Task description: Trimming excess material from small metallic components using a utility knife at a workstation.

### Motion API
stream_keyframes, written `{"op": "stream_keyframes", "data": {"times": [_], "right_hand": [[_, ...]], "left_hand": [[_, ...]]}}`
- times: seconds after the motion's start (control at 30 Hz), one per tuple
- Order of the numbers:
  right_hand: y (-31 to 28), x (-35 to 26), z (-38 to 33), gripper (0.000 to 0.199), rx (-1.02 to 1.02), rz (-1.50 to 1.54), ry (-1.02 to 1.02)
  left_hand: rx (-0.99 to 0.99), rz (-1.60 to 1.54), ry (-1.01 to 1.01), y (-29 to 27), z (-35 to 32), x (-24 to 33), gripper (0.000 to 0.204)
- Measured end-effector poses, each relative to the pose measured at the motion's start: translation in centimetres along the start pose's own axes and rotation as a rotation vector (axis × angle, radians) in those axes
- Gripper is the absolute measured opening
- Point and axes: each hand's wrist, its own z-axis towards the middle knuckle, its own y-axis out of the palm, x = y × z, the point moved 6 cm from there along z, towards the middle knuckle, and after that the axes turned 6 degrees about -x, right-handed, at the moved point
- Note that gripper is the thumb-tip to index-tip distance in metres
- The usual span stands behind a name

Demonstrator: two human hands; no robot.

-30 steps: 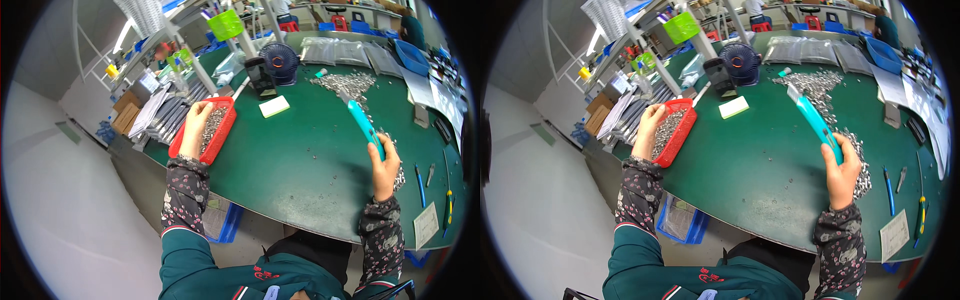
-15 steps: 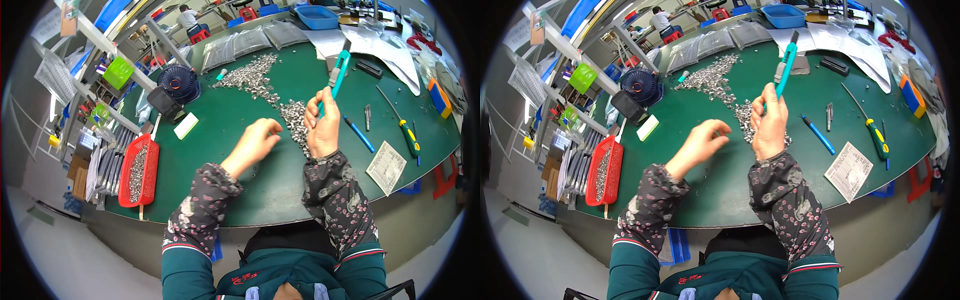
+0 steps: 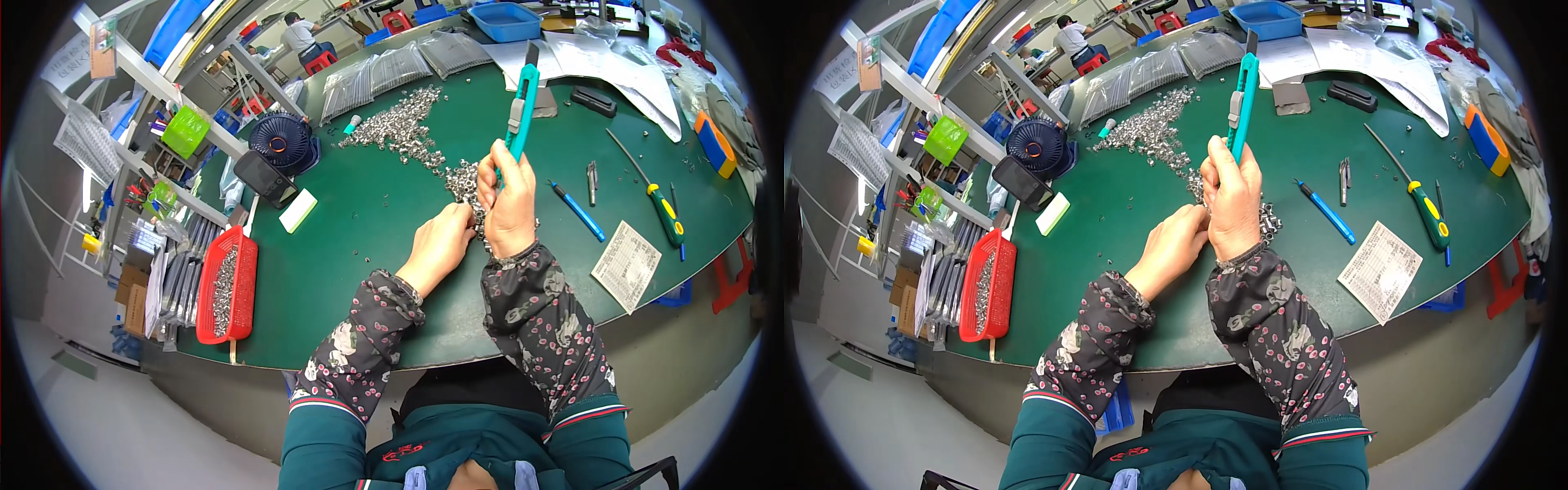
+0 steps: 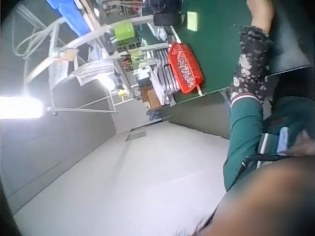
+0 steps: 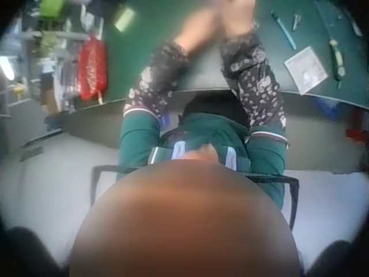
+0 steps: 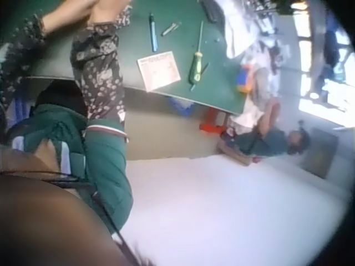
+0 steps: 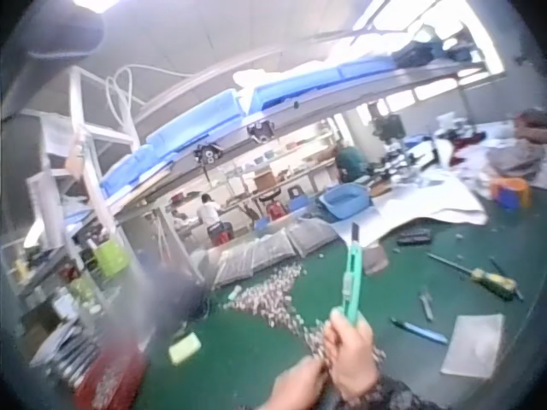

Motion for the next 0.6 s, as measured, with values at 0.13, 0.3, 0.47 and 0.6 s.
{"op": "stream_keyframes", "data": {"times": [0.13, 0.3, 0.47, 0.6], "right_hand": [[0.6, 0.3, -0.1, 0.021, -0.046, -0.024, 0.029], [1.6, 1.5, -0.6, 0.024, -0.191, -0.272, 0.087], [3.9, 2.9, -2.4, 0.025, -0.413, -0.725, 0.074], [4.4, 4.0, -4.2, 0.025, -0.569, -1.148, -0.002]], "left_hand": [[0.05, -0.039, -0.021, -1.3, -0.7, -0.7, 0.015], [0.022, -1.032, -0.303, -4.2, -4.2, -4.7, 0.012], [0.362, -1.428, -0.278, -7.0, -8.3, -11.1, 0.011], [0.482, -1.633, -0.167, -7.1, -10.0, -14.3, 0.009]]}}
